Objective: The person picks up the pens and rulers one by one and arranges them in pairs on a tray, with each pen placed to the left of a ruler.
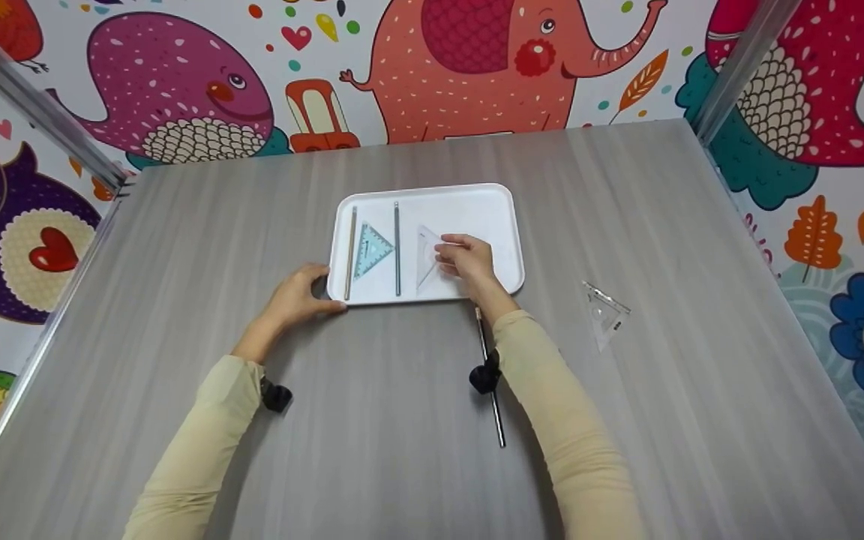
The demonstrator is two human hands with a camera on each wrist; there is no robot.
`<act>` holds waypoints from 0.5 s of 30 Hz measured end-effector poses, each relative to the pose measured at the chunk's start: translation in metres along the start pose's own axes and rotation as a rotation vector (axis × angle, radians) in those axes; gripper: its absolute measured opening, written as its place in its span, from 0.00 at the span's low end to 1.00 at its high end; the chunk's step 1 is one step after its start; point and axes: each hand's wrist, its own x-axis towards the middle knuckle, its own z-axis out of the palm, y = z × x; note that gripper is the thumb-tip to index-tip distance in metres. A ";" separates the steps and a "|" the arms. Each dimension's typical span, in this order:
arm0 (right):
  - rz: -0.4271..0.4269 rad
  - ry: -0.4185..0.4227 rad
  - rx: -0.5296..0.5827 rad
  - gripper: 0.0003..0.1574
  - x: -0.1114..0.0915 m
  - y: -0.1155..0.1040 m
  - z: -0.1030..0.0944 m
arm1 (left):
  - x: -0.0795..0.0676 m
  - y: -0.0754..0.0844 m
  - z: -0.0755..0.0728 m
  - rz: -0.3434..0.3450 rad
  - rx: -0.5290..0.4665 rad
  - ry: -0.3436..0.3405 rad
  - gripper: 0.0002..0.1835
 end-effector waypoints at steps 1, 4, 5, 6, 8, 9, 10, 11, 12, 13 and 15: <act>-0.007 -0.004 0.002 0.27 0.001 0.000 0.000 | 0.000 0.000 0.000 -0.003 -0.001 0.003 0.34; -0.017 0.000 0.005 0.27 0.004 0.000 0.001 | 0.000 -0.001 0.001 -0.007 -0.002 0.008 0.33; -0.020 0.005 0.007 0.26 0.005 0.000 0.001 | 0.000 0.000 0.001 -0.005 -0.005 0.010 0.33; -0.023 0.007 0.014 0.26 0.006 0.000 0.001 | 0.000 0.000 0.001 -0.004 -0.008 0.012 0.33; -0.032 0.029 0.008 0.25 0.009 0.001 0.001 | 0.000 0.000 0.001 0.001 -0.014 0.013 0.33; -0.036 0.037 0.006 0.25 0.010 0.001 0.001 | 0.000 0.000 0.001 0.003 -0.017 0.013 0.33; -0.039 0.047 0.003 0.25 0.011 0.002 0.001 | 0.000 0.001 0.001 0.003 -0.018 0.013 0.33; -0.041 0.055 0.001 0.24 0.012 0.002 0.002 | 0.000 0.001 0.001 0.003 -0.019 0.014 0.33; -0.040 0.061 -0.003 0.24 0.013 0.003 0.003 | -0.001 0.001 0.001 0.003 -0.018 0.014 0.33; -0.040 0.070 -0.014 0.24 0.014 0.003 0.003 | -0.001 0.001 0.001 0.003 -0.017 0.013 0.34; -0.038 0.072 -0.031 0.25 0.014 0.004 0.005 | -0.001 0.002 0.000 0.008 -0.015 0.014 0.34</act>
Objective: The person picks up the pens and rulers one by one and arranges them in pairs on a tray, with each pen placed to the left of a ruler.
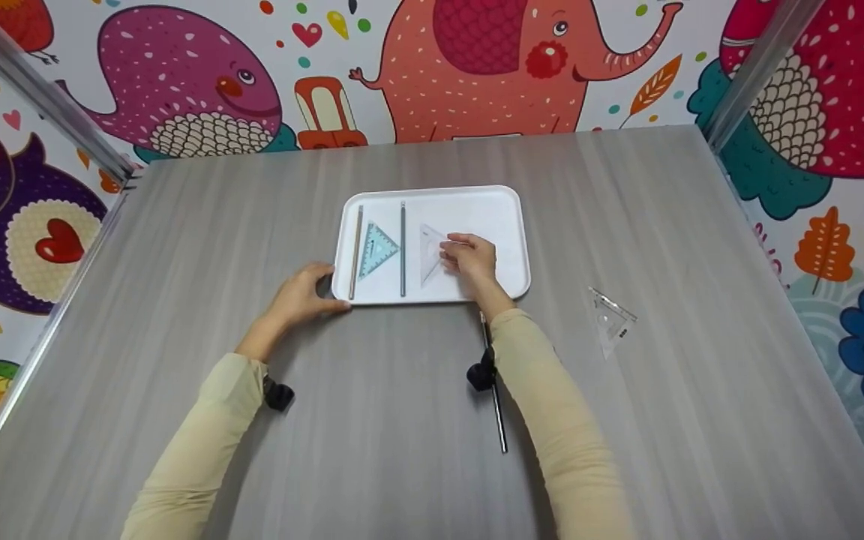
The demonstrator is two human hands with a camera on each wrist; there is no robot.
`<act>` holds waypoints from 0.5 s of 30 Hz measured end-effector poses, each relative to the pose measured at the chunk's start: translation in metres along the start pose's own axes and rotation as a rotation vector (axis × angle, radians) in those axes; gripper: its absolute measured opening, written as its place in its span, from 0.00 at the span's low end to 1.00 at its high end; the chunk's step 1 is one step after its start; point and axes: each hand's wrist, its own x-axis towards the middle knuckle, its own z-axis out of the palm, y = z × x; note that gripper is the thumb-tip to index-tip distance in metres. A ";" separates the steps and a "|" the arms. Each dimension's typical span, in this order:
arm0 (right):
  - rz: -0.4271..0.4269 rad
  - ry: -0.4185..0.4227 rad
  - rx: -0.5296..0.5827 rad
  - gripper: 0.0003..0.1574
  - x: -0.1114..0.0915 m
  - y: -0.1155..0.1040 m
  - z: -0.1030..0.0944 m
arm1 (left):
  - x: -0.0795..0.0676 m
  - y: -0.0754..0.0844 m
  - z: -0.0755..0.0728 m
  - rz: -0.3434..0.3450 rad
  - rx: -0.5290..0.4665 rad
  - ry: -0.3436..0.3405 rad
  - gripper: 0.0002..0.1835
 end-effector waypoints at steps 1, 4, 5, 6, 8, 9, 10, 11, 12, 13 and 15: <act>-0.001 0.004 -0.010 0.24 0.000 0.000 0.001 | 0.000 0.000 0.000 0.004 0.002 -0.001 0.35; -0.009 0.011 -0.038 0.24 0.001 0.001 0.004 | 0.000 0.000 0.000 0.006 0.007 -0.006 0.35; -0.012 0.012 -0.038 0.24 0.002 0.001 0.005 | 0.000 0.000 0.000 0.006 0.007 -0.007 0.36; -0.014 0.017 -0.035 0.23 0.002 0.002 0.006 | 0.000 0.000 0.000 0.006 0.008 -0.008 0.36; -0.011 0.019 -0.023 0.23 0.004 0.002 0.008 | 0.000 -0.001 0.000 0.002 0.009 -0.006 0.36; -0.008 0.021 -0.016 0.23 0.005 0.003 0.010 | 0.000 -0.002 0.000 0.004 0.007 -0.003 0.36; -0.007 0.026 -0.011 0.23 0.006 0.003 0.011 | 0.000 -0.002 0.001 0.004 0.006 -0.002 0.36; -0.004 0.034 -0.009 0.22 0.006 0.003 0.012 | 0.000 -0.002 0.001 0.004 0.004 -0.001 0.35; 0.000 0.041 -0.003 0.22 0.007 0.003 0.013 | 0.000 -0.003 0.001 0.002 0.004 -0.003 0.35; 0.002 0.048 -0.002 0.22 0.007 0.003 0.014 | 0.000 -0.003 0.001 0.000 0.004 -0.005 0.35; 0.001 0.056 0.004 0.21 0.008 0.003 0.015 | 0.000 -0.002 0.002 -0.002 0.003 -0.011 0.35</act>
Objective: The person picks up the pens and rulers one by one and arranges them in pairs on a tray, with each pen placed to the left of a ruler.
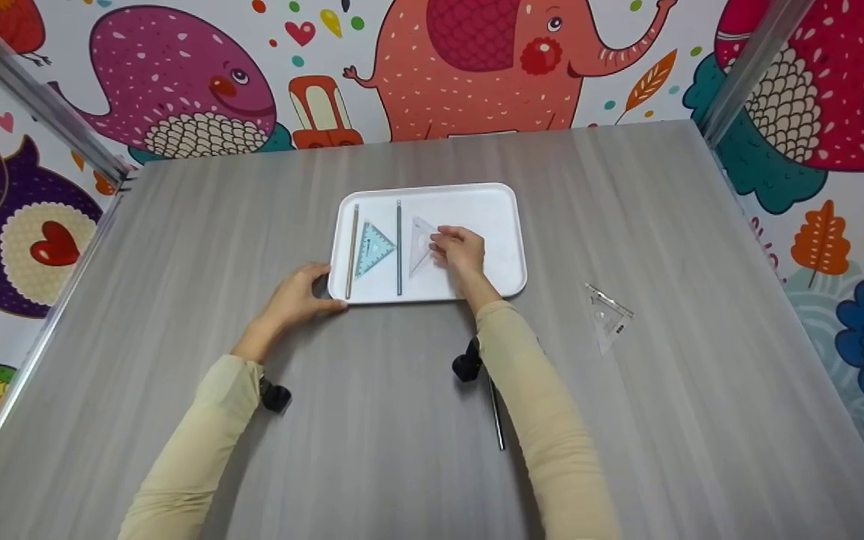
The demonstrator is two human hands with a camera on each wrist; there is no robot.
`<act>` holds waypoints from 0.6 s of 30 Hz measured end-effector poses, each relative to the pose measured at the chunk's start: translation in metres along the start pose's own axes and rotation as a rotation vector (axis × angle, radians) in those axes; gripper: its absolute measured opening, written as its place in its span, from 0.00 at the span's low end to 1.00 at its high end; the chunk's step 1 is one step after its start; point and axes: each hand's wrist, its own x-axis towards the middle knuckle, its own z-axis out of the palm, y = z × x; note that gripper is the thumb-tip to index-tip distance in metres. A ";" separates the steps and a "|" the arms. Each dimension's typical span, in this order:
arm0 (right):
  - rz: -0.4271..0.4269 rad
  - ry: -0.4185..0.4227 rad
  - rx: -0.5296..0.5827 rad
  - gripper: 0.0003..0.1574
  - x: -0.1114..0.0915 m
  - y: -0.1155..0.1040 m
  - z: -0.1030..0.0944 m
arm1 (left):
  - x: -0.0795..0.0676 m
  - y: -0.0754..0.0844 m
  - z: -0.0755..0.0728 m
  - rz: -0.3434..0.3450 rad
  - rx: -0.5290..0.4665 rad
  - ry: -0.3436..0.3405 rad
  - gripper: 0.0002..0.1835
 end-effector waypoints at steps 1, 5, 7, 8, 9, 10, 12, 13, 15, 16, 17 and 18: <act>0.000 0.003 0.001 0.21 0.000 0.000 0.001 | 0.000 0.000 0.000 -0.002 0.001 -0.002 0.35; -0.009 0.000 0.004 0.20 0.003 0.000 0.002 | 0.000 0.000 0.000 -0.010 0.001 -0.008 0.35; -0.007 0.001 0.009 0.19 0.004 0.000 0.002 | 0.000 0.001 0.000 -0.011 0.003 -0.008 0.35; -0.005 0.002 0.016 0.19 0.004 0.000 0.002 | 0.000 0.001 0.000 -0.014 0.002 -0.010 0.35; -0.002 0.002 0.025 0.19 0.004 0.000 0.002 | 0.000 0.001 0.000 -0.016 0.002 -0.010 0.35; 0.001 0.003 0.033 0.19 0.005 0.000 0.002 | 0.000 0.001 0.000 -0.017 0.003 -0.010 0.35; 0.007 0.005 0.046 0.19 0.005 0.001 0.002 | 0.000 0.002 0.000 -0.021 0.008 -0.012 0.35; 0.010 0.005 0.051 0.20 0.005 0.001 0.002 | 0.000 0.002 -0.001 -0.024 0.010 -0.013 0.35; 0.014 0.008 0.055 0.20 0.006 0.002 0.003 | 0.000 0.003 -0.001 -0.028 0.014 -0.014 0.35; 0.014 0.015 0.053 0.20 0.007 0.002 0.003 | 0.000 0.004 -0.001 -0.029 0.015 -0.015 0.35; 0.014 0.016 0.047 0.19 0.008 0.003 0.004 | 0.000 0.004 -0.001 -0.030 0.016 -0.015 0.35; 0.008 0.018 0.044 0.19 0.009 0.003 0.004 | 0.000 0.005 -0.002 -0.029 0.016 -0.014 0.35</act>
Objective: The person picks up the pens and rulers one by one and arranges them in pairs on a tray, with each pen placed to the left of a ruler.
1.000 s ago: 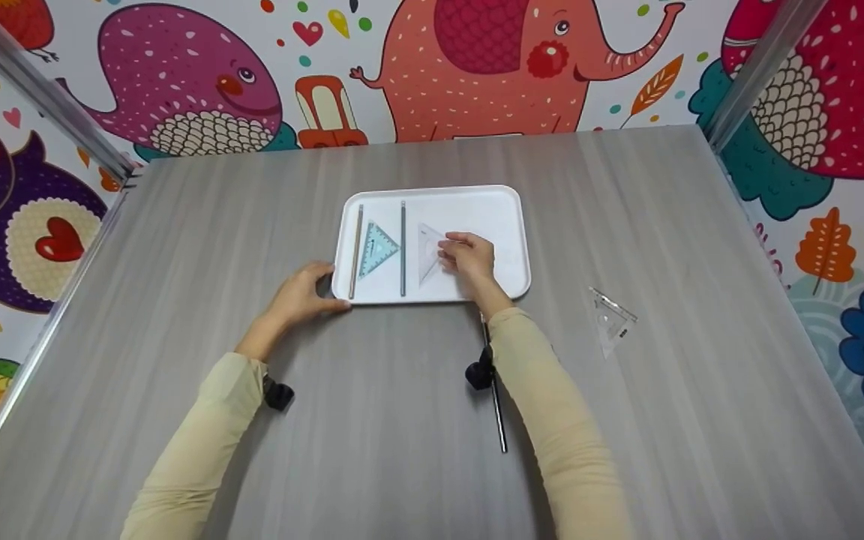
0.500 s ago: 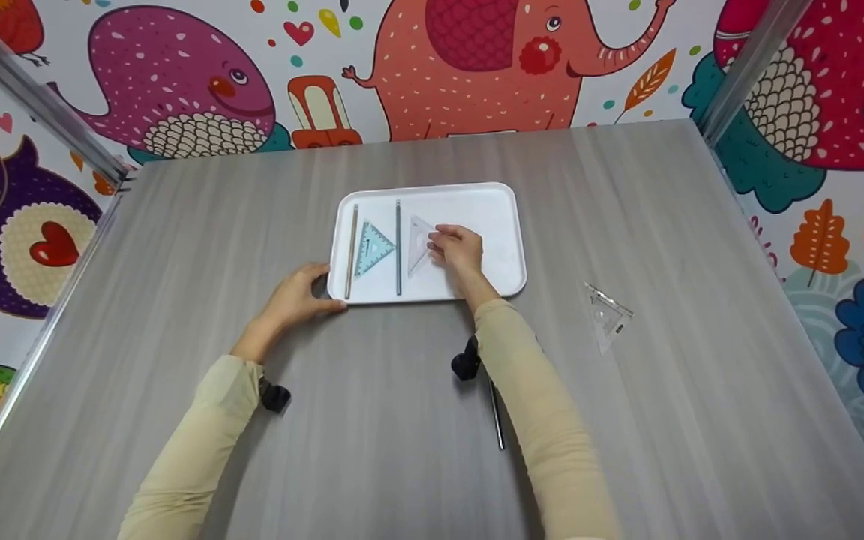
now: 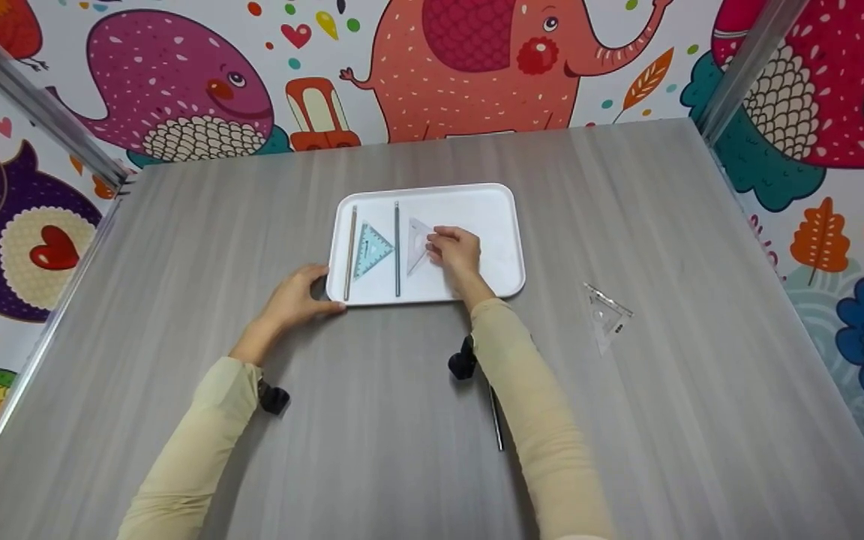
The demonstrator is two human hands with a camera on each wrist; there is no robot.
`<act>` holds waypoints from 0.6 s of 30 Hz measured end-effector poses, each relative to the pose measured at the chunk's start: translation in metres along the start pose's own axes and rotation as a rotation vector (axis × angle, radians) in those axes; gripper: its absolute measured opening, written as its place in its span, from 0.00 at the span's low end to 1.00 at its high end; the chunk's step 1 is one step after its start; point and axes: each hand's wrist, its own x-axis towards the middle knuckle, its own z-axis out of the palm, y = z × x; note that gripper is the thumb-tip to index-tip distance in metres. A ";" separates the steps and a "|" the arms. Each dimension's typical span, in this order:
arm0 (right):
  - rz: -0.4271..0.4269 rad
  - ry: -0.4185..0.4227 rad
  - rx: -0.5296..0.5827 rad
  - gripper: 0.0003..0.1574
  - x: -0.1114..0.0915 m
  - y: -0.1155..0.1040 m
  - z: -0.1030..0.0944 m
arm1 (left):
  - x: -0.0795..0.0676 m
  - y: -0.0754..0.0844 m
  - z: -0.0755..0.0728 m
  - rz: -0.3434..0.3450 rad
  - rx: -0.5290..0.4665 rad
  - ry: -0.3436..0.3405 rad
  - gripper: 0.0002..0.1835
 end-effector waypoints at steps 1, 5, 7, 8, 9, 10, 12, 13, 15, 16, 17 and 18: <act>-0.005 -0.006 -0.001 0.18 0.001 0.001 0.000 | 0.000 0.000 0.000 0.000 -0.001 0.000 0.35; -0.040 -0.033 0.006 0.14 0.006 0.006 -0.001 | -0.001 0.000 -0.001 0.003 -0.003 0.003 0.35; -0.044 -0.038 -0.008 0.14 0.007 0.007 -0.002 | -0.001 0.000 -0.001 0.005 -0.005 0.006 0.35; -0.047 -0.032 -0.031 0.15 0.007 0.007 -0.002 | -0.001 -0.001 -0.001 0.006 -0.005 0.008 0.35; -0.047 -0.031 -0.052 0.15 0.007 0.007 -0.002 | -0.001 -0.001 -0.001 0.006 -0.007 0.008 0.36; -0.048 -0.027 -0.071 0.16 0.006 0.006 -0.001 | -0.001 -0.001 -0.001 0.004 -0.007 0.008 0.36; -0.036 -0.004 -0.145 0.18 0.003 0.004 0.000 | -0.001 -0.001 -0.001 -0.003 -0.005 0.003 0.36; -0.040 -0.006 -0.161 0.19 0.002 0.003 0.000 | 0.000 -0.001 -0.001 -0.006 -0.002 0.001 0.37; -0.049 -0.012 -0.185 0.19 0.001 0.002 0.000 | 0.000 -0.001 -0.001 -0.010 0.001 -0.001 0.37; -0.058 -0.017 -0.193 0.20 0.000 0.002 0.000 | 0.000 -0.001 -0.001 -0.011 0.003 -0.002 0.37; -0.071 -0.025 -0.207 0.20 0.000 0.001 -0.001 | 0.000 -0.001 0.000 -0.008 0.002 0.000 0.37; -0.085 -0.032 -0.221 0.20 -0.001 0.001 -0.001 | 0.000 -0.002 0.000 -0.003 0.000 0.003 0.37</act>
